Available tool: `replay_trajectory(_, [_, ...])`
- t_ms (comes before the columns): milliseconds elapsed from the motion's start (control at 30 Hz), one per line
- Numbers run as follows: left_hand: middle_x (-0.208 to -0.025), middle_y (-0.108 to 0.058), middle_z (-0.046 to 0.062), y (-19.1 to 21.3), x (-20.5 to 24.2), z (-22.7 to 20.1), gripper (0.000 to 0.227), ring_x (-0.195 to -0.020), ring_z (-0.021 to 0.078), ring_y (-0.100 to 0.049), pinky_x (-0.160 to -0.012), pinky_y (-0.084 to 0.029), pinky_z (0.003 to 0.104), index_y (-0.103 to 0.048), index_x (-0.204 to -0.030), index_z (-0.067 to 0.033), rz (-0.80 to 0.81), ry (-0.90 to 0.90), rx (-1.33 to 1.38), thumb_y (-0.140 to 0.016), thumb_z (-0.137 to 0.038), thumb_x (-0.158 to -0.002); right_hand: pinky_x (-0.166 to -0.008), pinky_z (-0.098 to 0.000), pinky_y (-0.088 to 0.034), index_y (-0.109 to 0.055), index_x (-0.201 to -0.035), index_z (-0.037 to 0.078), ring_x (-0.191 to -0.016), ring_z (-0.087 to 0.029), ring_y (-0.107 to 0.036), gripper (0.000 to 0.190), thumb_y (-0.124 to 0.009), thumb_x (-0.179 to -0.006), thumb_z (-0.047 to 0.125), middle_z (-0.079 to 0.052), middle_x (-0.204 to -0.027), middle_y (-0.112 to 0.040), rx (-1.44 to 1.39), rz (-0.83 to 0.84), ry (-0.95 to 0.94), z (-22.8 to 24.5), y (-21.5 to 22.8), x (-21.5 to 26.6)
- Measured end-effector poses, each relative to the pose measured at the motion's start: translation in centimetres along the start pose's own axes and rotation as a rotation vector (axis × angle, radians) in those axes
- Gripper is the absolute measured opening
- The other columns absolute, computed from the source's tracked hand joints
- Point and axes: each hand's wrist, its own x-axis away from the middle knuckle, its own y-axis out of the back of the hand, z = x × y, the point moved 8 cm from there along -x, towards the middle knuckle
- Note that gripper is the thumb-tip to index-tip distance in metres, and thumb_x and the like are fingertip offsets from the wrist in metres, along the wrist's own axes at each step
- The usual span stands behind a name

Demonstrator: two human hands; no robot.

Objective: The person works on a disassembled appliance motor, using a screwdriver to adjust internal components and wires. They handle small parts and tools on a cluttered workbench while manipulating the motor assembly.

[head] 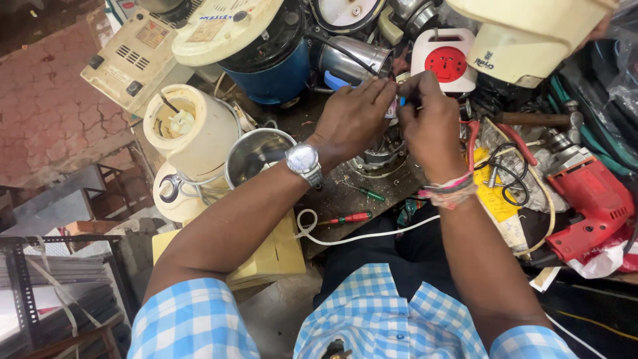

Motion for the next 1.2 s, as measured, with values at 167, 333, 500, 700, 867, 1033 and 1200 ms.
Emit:
replay_trajectory(167, [-0.130, -0.066, 0.017, -0.7, -0.1, 2.0, 0.064, -0.123, 0.0333, -0.063, -0.101, -0.048, 0.050, -0.052, -0.133, -0.0081, 0.014, 0.031, 0.114, -0.081, -0.022, -0.078, -0.078, -0.0255, -0.055, -0.063, -0.119, -0.005, -0.091, -0.011, -0.067, 0.024, -0.070, -0.097, -0.008, -0.008, -0.101, -0.072, -0.364, 0.178, 0.013, -0.5, 0.0, -0.3])
replay_trajectory(333, [-0.125, -0.068, 0.015, -1.3, 0.2, 3.2, 0.065, -0.110, 0.0364, -0.068, -0.091, -0.055, 0.049, -0.046, -0.141, -0.0115, 0.121, 0.072, 0.355, -0.081, -0.019, -0.087, -0.069, -0.0237, -0.057, -0.062, -0.112, -0.002, -0.078, -0.010, -0.070, 0.018, -0.068, -0.095, -0.005, -0.005, -0.093, -0.073, -0.610, 0.118, -0.307, -3.6, -0.3, -0.5])
replay_trajectory(500, [-0.119, -0.068, 0.013, -0.8, -0.1, 2.9, 0.074, -0.098, 0.0346, -0.073, -0.076, -0.058, 0.045, -0.037, -0.149, -0.0132, 0.103, 0.049, 0.457, -0.081, -0.027, -0.091, -0.059, -0.0235, -0.050, -0.069, -0.102, -0.001, -0.067, -0.010, -0.063, 0.012, -0.075, -0.093, -0.004, -0.006, -0.084, -0.070, -0.655, 0.073, -0.463, -5.0, -0.6, -0.4])
replay_trajectory(700, [-0.134, -0.065, 0.014, -0.2, -0.2, 2.6, 0.055, -0.095, 0.0351, -0.073, -0.075, -0.060, 0.043, -0.044, -0.138, -0.0171, 0.088, -0.028, 0.355, -0.080, -0.026, -0.097, -0.072, -0.0274, -0.053, -0.073, -0.107, -0.002, -0.081, -0.016, -0.068, 0.012, -0.075, -0.096, -0.006, -0.010, -0.095, -0.071, -0.086, 0.026, 0.103, 1.1, 2.3, 0.0])
replay_trajectory(867, [-0.133, -0.066, 0.016, 1.0, -0.4, 2.6, 0.068, -0.104, 0.0372, -0.072, -0.081, -0.060, 0.044, -0.037, -0.150, -0.0156, 0.032, -0.011, 0.457, -0.079, -0.023, -0.096, -0.083, -0.0312, -0.055, -0.069, -0.122, -0.003, -0.096, -0.021, -0.069, 0.026, -0.073, -0.097, -0.005, -0.013, -0.110, -0.068, -0.123, 0.100, 0.200, 3.1, 2.4, 0.3])
replay_trajectory(1033, [-0.119, -0.072, 0.017, 0.5, -0.4, 2.8, 0.077, -0.098, 0.0360, -0.074, -0.078, -0.060, 0.044, -0.035, -0.153, -0.0160, 0.070, 0.068, 0.460, -0.082, -0.024, -0.093, -0.080, -0.0335, -0.055, -0.072, -0.121, -0.001, -0.093, -0.025, -0.070, 0.027, -0.075, -0.095, -0.003, -0.014, -0.108, -0.067, -0.012, 0.095, 0.210, 3.6, 2.0, 0.6])
replay_trajectory(1200, [-0.110, -0.073, 0.019, -0.3, -0.1, 4.2, 0.074, -0.089, 0.0341, -0.077, -0.075, -0.061, 0.042, -0.040, -0.149, -0.0112, 0.080, 0.229, 0.493, -0.084, -0.023, -0.090, -0.085, -0.0362, -0.057, -0.071, -0.108, 0.000, -0.100, -0.030, -0.071, 0.017, -0.077, -0.092, -0.003, -0.014, -0.113, -0.070, 0.129, -0.058, 0.330, 5.3, 2.2, 1.7])
